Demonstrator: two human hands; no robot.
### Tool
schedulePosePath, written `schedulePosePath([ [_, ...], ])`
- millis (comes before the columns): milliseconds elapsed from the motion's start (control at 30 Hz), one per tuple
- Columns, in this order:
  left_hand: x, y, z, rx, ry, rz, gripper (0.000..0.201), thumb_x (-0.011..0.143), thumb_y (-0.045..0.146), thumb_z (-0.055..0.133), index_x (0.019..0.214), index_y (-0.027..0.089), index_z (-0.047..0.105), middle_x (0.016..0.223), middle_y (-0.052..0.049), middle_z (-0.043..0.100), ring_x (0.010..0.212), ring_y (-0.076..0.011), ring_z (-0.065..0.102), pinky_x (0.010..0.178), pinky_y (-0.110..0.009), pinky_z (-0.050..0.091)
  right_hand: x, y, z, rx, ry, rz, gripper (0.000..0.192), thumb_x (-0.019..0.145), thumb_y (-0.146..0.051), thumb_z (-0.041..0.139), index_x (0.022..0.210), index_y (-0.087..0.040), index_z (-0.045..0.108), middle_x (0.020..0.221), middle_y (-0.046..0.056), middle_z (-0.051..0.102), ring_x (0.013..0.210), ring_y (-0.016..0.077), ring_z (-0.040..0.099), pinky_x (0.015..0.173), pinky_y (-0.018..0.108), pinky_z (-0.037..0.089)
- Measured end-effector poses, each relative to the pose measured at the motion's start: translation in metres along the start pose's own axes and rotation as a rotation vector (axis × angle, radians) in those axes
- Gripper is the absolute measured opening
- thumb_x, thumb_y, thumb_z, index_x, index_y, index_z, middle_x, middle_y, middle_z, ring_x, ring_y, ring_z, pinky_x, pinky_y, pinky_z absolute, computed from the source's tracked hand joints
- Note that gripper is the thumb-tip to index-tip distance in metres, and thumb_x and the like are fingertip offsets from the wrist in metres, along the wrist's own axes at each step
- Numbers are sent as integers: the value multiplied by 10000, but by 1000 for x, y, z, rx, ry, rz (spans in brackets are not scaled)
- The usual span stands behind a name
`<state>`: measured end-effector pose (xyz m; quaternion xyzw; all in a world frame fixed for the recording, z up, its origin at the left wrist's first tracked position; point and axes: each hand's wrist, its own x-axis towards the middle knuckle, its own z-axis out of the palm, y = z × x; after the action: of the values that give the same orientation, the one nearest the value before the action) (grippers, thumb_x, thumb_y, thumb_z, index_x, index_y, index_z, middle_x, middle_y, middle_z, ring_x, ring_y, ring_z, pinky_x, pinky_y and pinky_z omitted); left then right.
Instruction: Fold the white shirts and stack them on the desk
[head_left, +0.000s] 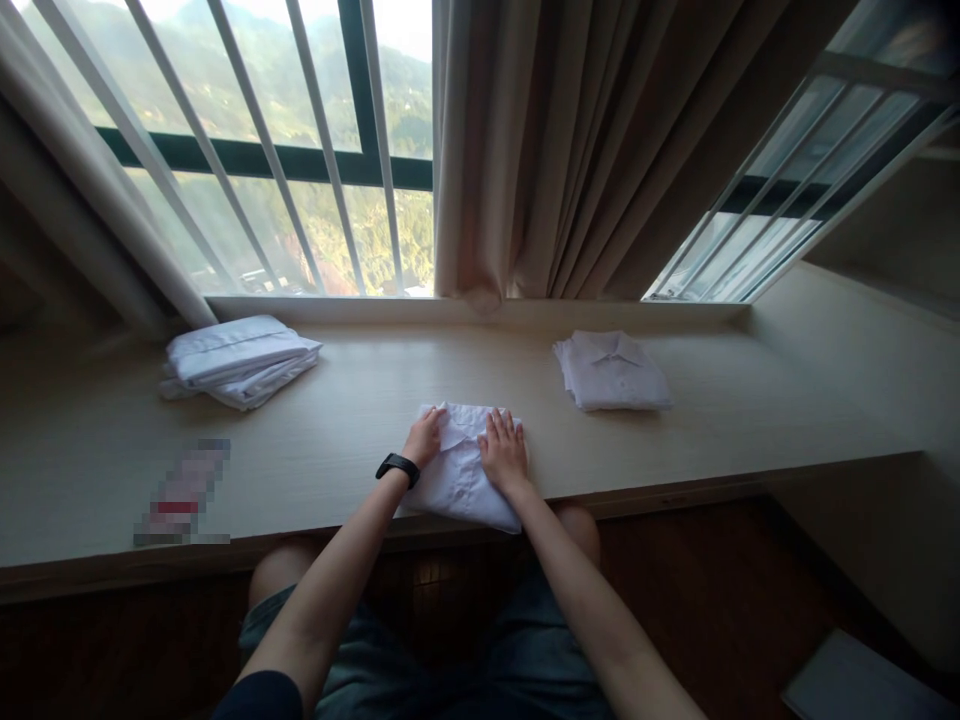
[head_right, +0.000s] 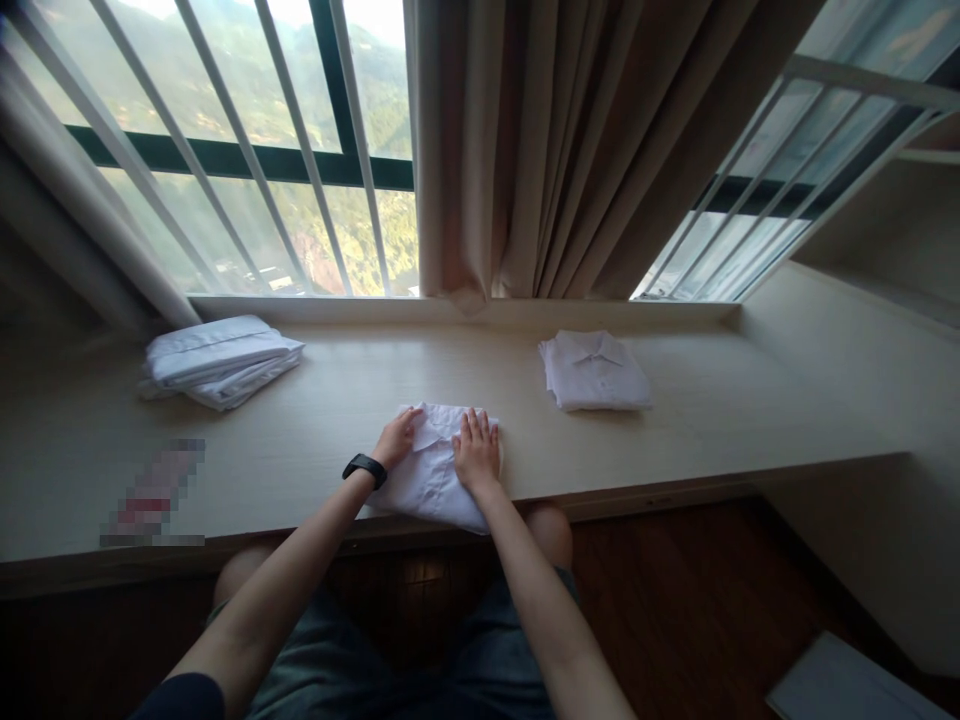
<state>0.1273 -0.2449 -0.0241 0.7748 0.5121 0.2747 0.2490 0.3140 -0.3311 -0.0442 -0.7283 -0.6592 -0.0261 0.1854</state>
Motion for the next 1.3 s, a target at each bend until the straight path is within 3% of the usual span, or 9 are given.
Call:
schedulePosePath([
  [133, -11, 21, -3, 276, 64, 216, 556, 915, 131, 457, 1465, 205, 493, 1616, -120, 330, 1512, -325, 248, 1225, -590, 177, -2, -3, 11, -22, -88, 32, 538, 1031, -419, 343, 1544, -263, 390, 1654, 81, 227, 1537, 288, 124, 1224, 541, 91],
  [233, -20, 28, 2, 418, -10, 397, 533, 975, 319, 450, 1503, 250, 450, 1614, -80, 346, 1527, -305, 210, 1244, -564, 109, -4, -3, 15, -37, -65, 59, 582, 1012, -455, 398, 1564, -276, 346, 1670, 101, 157, 1540, 311, 96, 1221, 546, 92],
  [400, -27, 9, 20, 430, -60, 293, 645, 997, 473, 380, 1559, 158, 348, 1610, -139, 333, 1523, -296, 226, 1242, -521, 153, 1, 1, 17, -48, -89, 97, 740, 975, -506, 471, 1600, -184, 239, 1668, 163, 108, 1535, 321, 118, 1224, 510, 115],
  [567, -26, -4, 24, 424, -20, 245, 608, 1024, 436, 293, 1559, 153, 348, 1643, -119, 253, 1542, -273, 162, 1250, -501, 131, 7, 11, 14, -14, -165, 107, 790, 936, -618, 503, 1595, -254, 263, 1671, 118, 135, 1521, 334, 182, 1211, 483, 186],
  [767, -24, -4, 26, 418, -28, 166, 628, 1004, 445, 335, 1557, 147, 352, 1626, -147, 284, 1517, -313, 243, 1233, -541, 152, 4, 9, 20, -54, -154, 130, 591, 1035, -536, 285, 1587, -325, 265, 1675, 79, 130, 1532, 337, 138, 1197, 601, 138],
  [967, -23, -8, 28, 383, 2, 127, 616, 995, 459, 361, 1552, 196, 368, 1613, -121, 330, 1501, -293, 289, 1231, -516, 178, 5, 9, 21, -58, -165, 127, 591, 1028, -503, 344, 1586, -319, 271, 1671, 79, 158, 1529, 324, 146, 1190, 616, 147],
  [1100, -24, -2, 23, 401, 23, 144, 604, 994, 490, 363, 1512, 188, 435, 1607, -138, 339, 1504, -305, 278, 1226, -537, 180, 4, 0, 14, -70, -112, 124, 588, 1025, -488, 350, 1579, -295, 304, 1665, 105, 176, 1530, 345, 117, 1185, 640, 84],
  [1200, -29, 5, 20, 438, 49, 230, 576, 1007, 458, 337, 1475, 156, 484, 1610, -152, 331, 1521, -295, 235, 1242, -519, 140, -2, -14, 12, -96, -26, 156, 595, 1024, -431, 357, 1577, -215, 321, 1654, 153, 188, 1533, 340, 100, 1201, 602, 49],
  [1300, -35, 8, 20, 452, -13, 287, 623, 994, 491, 365, 1498, 134, 450, 1595, -171, 355, 1519, -305, 238, 1241, -514, 151, -8, -24, 15, -72, -40, 211, 621, 1017, -427, 353, 1577, -162, 317, 1642, 173, 218, 1527, 342, 138, 1209, 571, 79],
])
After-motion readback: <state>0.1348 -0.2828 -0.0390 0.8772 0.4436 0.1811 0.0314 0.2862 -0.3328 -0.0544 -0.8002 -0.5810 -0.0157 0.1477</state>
